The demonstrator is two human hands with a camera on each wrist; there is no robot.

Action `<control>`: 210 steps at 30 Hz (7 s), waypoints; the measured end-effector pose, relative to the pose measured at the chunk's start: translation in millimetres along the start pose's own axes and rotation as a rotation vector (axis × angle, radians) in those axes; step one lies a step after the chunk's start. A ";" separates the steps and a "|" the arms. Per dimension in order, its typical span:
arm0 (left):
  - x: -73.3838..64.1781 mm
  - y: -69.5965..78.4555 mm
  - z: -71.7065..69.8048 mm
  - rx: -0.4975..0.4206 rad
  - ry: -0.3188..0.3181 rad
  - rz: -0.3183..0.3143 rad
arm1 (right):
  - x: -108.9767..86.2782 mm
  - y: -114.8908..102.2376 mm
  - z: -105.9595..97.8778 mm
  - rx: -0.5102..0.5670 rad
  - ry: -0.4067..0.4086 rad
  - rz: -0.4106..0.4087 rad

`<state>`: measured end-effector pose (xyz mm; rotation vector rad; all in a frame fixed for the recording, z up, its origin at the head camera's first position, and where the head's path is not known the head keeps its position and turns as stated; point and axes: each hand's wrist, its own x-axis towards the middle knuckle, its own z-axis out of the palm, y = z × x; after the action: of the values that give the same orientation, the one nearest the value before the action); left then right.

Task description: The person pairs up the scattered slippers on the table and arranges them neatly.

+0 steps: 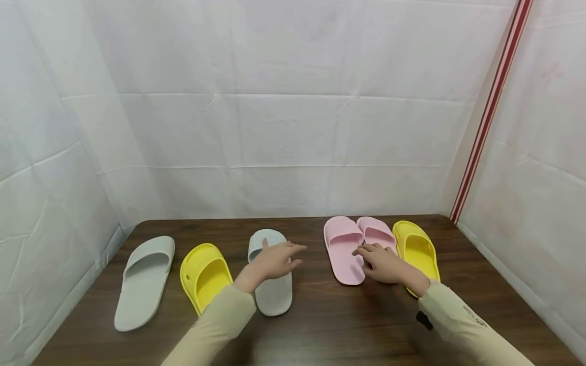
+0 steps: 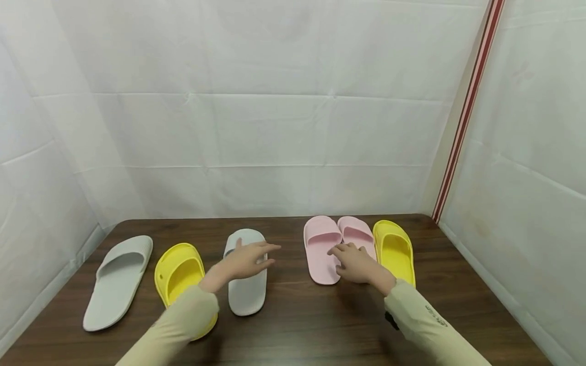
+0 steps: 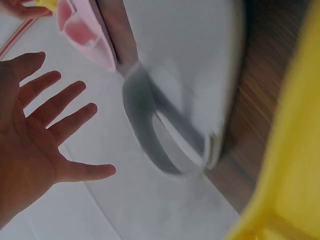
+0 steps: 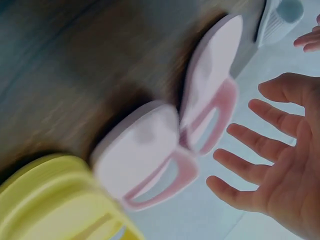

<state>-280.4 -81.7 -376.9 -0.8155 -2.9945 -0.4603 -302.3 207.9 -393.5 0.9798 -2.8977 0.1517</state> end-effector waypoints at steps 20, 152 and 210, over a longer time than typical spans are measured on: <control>-94.3 -99.5 -44.5 0.120 0.246 -0.100 | 56.7 -72.8 9.3 0.098 0.019 -0.165; -90.1 -150.7 -109.7 0.140 0.240 -0.113 | 122.0 -82.8 32.7 0.101 -0.083 0.004; -17.3 -48.4 -19.7 0.138 -0.064 -0.078 | 56.5 -87.4 6.3 -0.018 -0.188 -0.069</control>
<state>-290.8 -135.6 -373.0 -0.7189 -3.0830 -0.2294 -294.2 104.1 -387.8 1.1482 -3.0202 0.0307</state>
